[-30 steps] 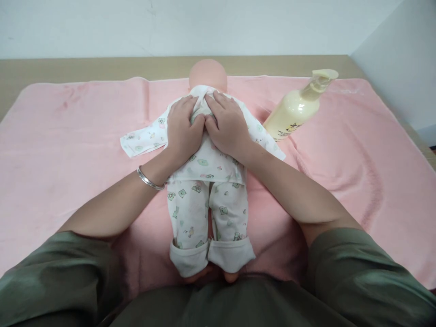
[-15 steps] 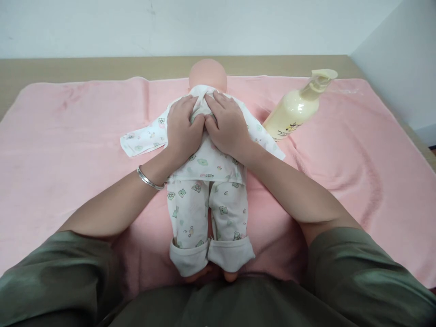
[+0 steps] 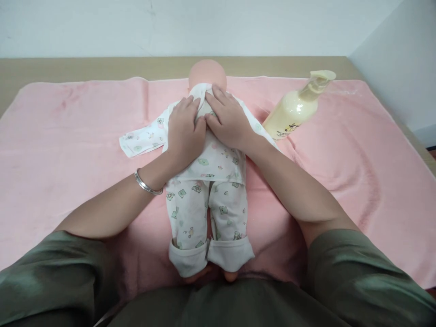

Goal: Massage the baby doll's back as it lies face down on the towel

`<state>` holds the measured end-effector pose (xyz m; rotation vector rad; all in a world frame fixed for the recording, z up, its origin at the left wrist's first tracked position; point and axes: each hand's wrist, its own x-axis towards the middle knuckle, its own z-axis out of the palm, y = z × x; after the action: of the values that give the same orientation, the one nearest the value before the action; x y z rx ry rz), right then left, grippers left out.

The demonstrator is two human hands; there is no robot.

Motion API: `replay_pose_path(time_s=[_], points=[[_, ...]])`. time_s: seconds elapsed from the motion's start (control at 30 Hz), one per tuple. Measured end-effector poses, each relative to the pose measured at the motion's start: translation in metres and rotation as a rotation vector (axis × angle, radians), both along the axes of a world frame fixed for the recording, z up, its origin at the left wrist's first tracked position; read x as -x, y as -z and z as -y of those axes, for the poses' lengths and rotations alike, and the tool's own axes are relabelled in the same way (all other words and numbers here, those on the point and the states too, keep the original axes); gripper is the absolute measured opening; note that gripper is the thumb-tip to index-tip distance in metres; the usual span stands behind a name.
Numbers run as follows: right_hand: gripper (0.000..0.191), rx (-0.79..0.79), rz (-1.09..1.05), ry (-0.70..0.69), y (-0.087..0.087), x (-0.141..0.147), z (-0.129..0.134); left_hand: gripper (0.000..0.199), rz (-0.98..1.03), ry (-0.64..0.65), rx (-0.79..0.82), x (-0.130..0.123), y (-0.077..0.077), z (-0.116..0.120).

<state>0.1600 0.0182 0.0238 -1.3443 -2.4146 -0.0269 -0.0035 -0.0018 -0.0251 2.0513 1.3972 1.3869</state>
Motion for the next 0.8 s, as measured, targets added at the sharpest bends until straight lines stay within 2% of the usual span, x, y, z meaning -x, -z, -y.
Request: replay_pose_path(time_s=[0.07, 0.17, 0.27, 0.4, 0.53, 0.7, 0.8], points=[[0.061, 0.024, 0.033, -0.035, -0.004, -0.003, -0.004, 0.041, -0.014, -0.042, -0.005, -0.005, -0.003, 0.008], [0.059, 0.02, 0.066, 0.024, -0.008, 0.0, 0.005, 0.04, -0.001, -0.041, 0.001, -0.006, -0.005, 0.011], [0.059, -0.027, 0.088, 0.11, -0.007, 0.009, 0.026, 0.039, 0.041, -0.057, 0.022, 0.001, -0.003, 0.001], [0.055, -0.092, 0.022, 0.084, 0.002, 0.015, 0.04, 0.035, 0.056, -0.106, 0.009, 0.007, -0.004, -0.012], [0.052, -0.042, -0.021, 0.054, 0.006, 0.011, 0.029, 0.029, 0.021, -0.109, -0.021, 0.004, -0.006, -0.007], [0.058, 0.012, -0.049, 0.03, 0.004, 0.004, 0.006, 0.036, -0.019, -0.038, -0.029, -0.002, -0.003, 0.005], [0.06, 0.005, -0.033, 0.03, 0.002, 0.004, 0.007, 0.036, 0.003, -0.039, -0.024, -0.002, -0.003, 0.004]])
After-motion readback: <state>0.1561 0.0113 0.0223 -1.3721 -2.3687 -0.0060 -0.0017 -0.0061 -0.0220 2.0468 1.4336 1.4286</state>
